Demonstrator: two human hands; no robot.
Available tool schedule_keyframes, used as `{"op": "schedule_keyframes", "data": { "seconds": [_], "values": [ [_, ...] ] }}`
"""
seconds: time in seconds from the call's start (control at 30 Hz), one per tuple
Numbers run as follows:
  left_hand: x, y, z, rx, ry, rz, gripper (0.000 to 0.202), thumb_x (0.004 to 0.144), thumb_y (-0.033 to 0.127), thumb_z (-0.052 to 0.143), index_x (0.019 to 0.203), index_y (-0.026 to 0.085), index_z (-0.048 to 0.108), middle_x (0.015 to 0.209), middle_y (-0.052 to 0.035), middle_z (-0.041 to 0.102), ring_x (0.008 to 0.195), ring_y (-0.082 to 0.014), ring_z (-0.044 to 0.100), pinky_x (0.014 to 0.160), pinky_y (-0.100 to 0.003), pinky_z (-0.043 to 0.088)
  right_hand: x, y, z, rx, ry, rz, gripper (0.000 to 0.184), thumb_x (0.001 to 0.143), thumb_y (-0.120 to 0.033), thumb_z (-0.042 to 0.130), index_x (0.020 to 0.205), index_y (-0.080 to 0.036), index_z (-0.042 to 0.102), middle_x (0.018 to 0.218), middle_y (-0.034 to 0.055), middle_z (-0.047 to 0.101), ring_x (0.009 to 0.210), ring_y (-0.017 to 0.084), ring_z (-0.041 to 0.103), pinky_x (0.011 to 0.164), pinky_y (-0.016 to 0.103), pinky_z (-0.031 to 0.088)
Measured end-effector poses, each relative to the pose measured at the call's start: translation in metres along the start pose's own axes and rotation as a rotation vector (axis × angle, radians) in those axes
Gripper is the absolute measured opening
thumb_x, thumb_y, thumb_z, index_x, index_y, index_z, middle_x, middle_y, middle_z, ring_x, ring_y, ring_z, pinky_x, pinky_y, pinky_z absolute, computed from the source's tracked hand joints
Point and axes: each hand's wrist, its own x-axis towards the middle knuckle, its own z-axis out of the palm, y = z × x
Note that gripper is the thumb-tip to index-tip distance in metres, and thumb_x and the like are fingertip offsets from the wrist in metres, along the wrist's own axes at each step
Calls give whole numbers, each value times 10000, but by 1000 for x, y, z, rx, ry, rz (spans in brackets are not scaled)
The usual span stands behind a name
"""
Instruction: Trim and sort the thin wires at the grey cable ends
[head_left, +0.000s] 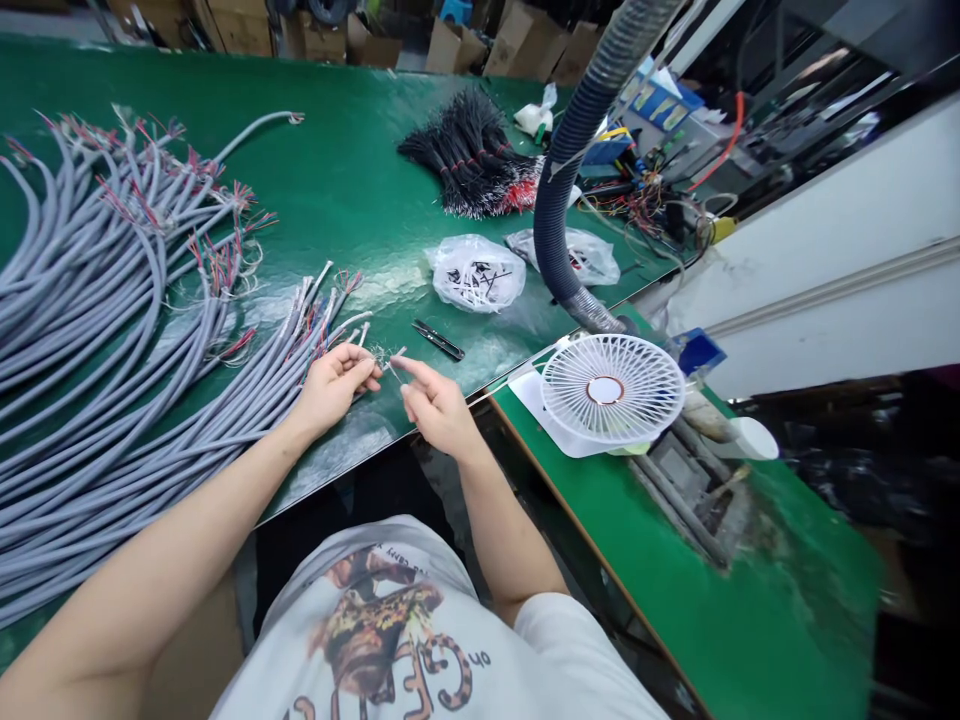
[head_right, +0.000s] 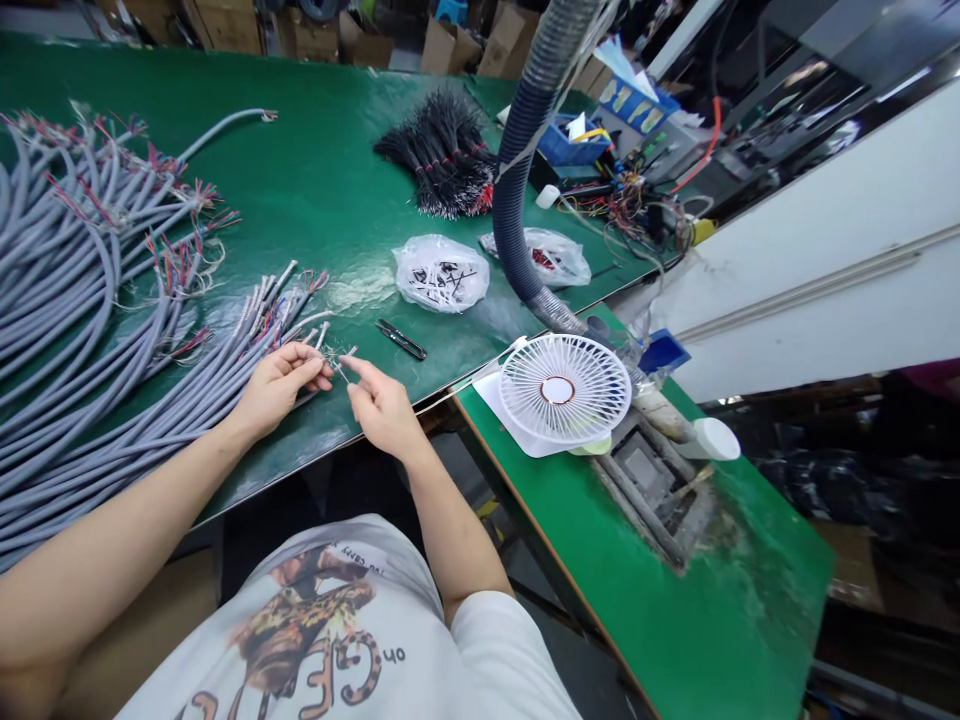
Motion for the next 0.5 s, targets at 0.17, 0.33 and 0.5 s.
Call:
{"op": "schedule_keyframes", "data": {
  "seconds": [0.17, 0.33, 0.5],
  "values": [
    [-2, 1, 1, 10, -4, 0, 256, 715, 371, 693, 770, 150, 577, 711, -23, 669, 600, -115, 620, 583, -225, 444, 1, 11, 10, -98, -2, -11, 420, 865, -180, 444, 1269, -150, 556, 551, -62, 474, 473, 76, 423, 541, 228, 394],
    [-3, 0, 2, 39, -26, 19, 248, 718, 366, 691, 751, 153, 567, 690, -13, 649, 617, -126, 625, 612, -243, 470, 11, 12, 18, 25, 57, -4, 379, 847, -192, 461, 1190, -118, 603, 535, -64, 457, 468, 67, 409, 517, 222, 375],
    [-4, -1, 2, 87, -95, 34, 158, 722, 298, 636, 725, 161, 557, 659, 12, 602, 615, -123, 604, 625, -246, 464, 25, 6, 10, 400, 224, 143, 407, 838, -218, 467, 1219, -103, 555, 476, -109, 370, 342, 36, 275, 376, 204, 248]
  ]
}}
